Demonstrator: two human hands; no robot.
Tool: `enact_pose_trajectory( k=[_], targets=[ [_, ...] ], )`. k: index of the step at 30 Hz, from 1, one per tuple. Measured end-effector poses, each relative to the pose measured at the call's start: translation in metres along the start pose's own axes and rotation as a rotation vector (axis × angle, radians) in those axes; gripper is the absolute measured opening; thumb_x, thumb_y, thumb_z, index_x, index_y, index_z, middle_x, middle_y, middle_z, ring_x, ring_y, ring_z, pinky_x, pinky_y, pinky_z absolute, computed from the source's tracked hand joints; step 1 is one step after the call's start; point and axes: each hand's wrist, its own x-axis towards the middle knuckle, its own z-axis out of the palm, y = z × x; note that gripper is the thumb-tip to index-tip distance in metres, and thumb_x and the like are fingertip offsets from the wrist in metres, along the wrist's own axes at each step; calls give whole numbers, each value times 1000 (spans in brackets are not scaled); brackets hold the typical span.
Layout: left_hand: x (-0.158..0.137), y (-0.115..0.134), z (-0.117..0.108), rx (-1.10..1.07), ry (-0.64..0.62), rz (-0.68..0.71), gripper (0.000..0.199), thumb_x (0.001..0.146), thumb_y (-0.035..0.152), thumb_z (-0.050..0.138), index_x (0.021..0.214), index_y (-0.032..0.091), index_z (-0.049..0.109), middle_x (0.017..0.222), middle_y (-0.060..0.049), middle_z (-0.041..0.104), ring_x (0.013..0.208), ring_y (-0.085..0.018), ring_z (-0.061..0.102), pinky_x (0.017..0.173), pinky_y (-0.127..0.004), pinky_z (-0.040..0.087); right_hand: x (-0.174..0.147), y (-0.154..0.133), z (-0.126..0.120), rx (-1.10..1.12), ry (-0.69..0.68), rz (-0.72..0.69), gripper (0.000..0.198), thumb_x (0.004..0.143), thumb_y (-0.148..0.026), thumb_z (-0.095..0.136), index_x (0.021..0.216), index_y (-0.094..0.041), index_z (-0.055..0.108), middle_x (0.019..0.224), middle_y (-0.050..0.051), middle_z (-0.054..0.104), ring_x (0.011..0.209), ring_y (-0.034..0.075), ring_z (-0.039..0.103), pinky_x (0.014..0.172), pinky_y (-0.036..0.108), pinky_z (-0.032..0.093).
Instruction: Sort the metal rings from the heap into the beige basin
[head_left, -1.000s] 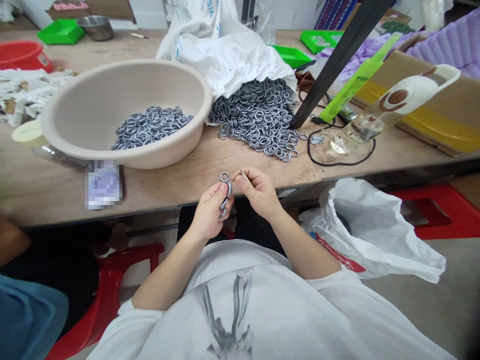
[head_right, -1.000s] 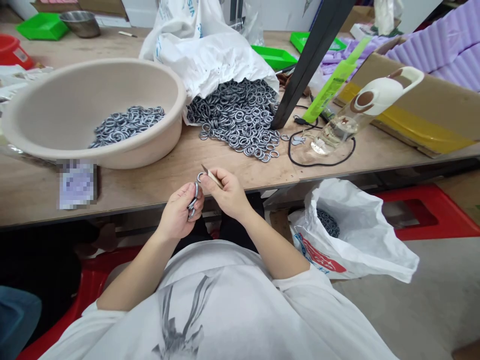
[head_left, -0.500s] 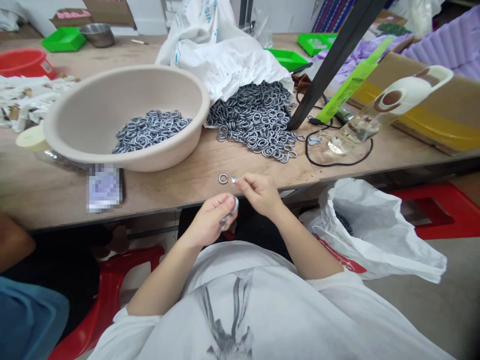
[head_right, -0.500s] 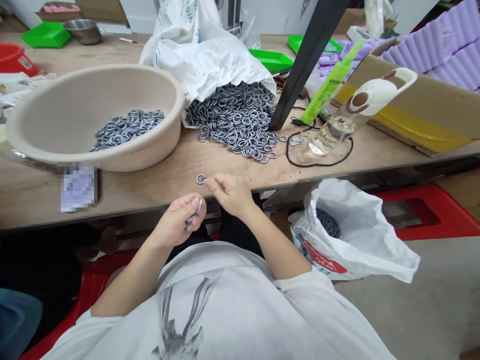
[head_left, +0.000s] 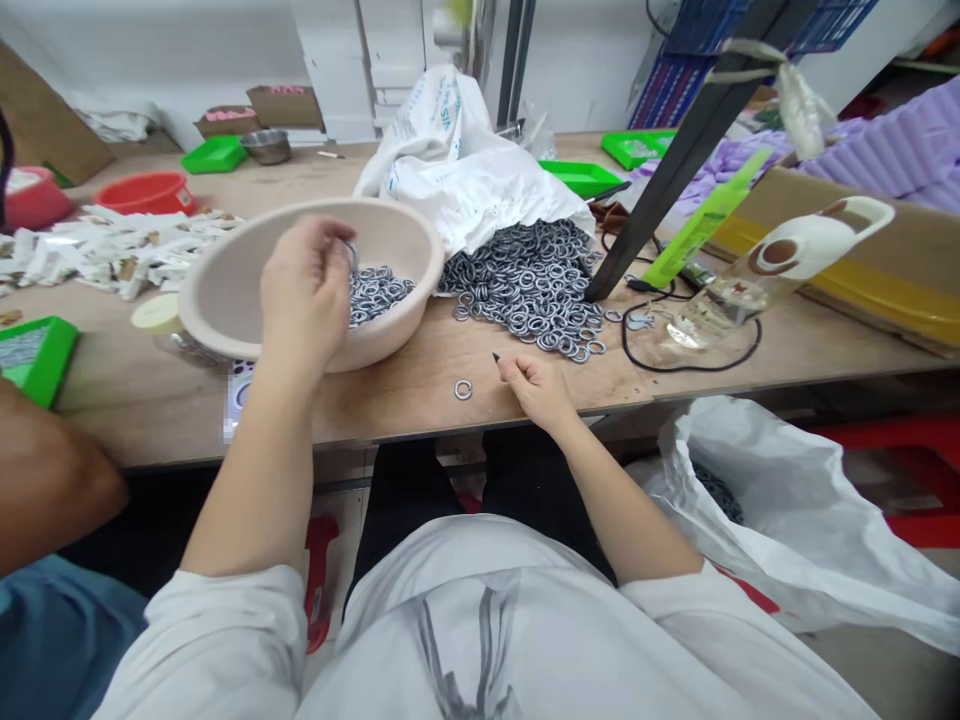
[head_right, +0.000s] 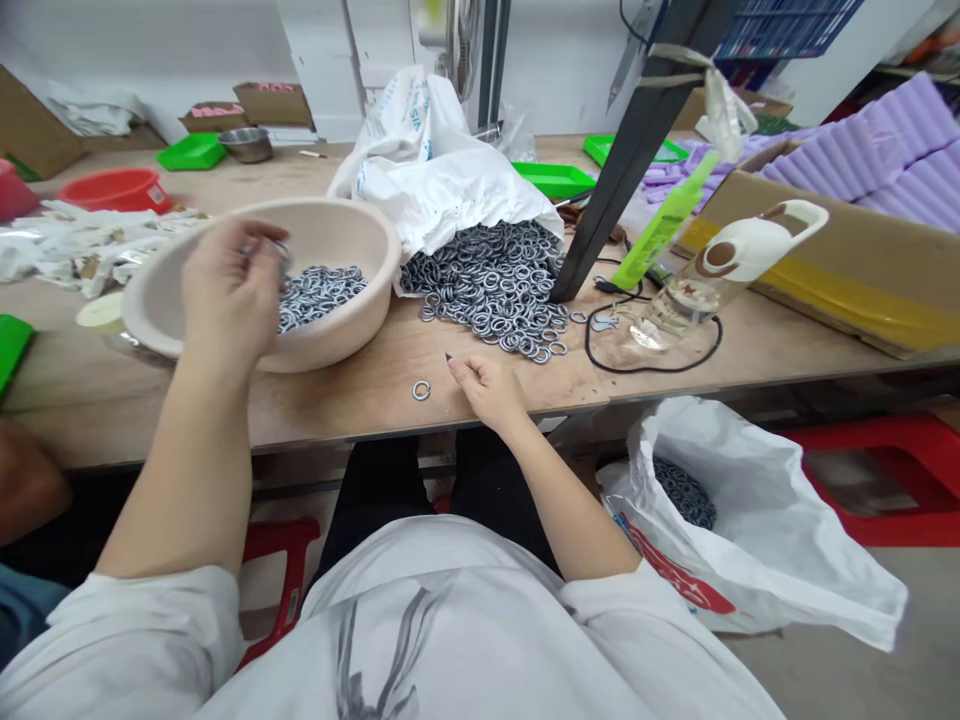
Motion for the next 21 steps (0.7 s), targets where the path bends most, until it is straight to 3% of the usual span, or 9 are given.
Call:
enact_pose_trajectory(
  k=[2,4,9,12,15,18,21],
  targets=[
    [6,-10,0,312,-181,-44,25,91,43,62,87,19,68,86,-6,67,80,-22,61,84,-44,49,0,1,0,-1,-7,9,48,93,-59,49,69,-20,59,60,-1,51,62,15,49,61,29,34],
    [2,-9,0,426,-274,-71,24,90,42,61,81,20,67,96,-11,71,87,-28,63,87,-48,48,-1,2,-1,11,-10,20,46,94,-57,49,69,-19,59,60,-1,50,62,15,48,61,29,33],
    [-38,24,7,249,-133,133,25,95,37,51,90,21,69,101,-13,72,99,-29,63,92,-44,46,-3,2,-1,53,-8,20,44,93,-56,51,72,-18,61,63,0,53,65,15,50,61,28,34],
    [-74,39,23,90,-384,295,25,95,33,51,92,19,72,96,-11,74,93,-25,65,88,-39,49,-2,3,-1,76,-7,23,45,93,-56,51,72,-18,62,63,0,55,65,16,52,62,28,35],
    [-107,41,40,91,-640,298,26,95,33,54,104,16,72,112,-14,73,105,-28,65,93,-41,51,-1,5,-1,104,3,40,46,91,-58,53,72,-18,64,62,0,56,63,16,51,62,29,36],
    [-128,35,49,101,-743,245,31,94,36,58,112,14,70,122,-17,70,115,-31,63,98,-44,51,-1,6,-1,133,7,38,46,90,-59,53,72,-18,64,63,0,56,64,16,52,62,29,37],
    [-141,30,48,74,-762,274,37,92,43,61,116,16,69,124,-17,69,116,-30,64,98,-44,52,-1,6,-2,140,8,38,46,90,-59,53,71,-19,63,63,0,56,64,16,52,63,30,37]
  ],
)
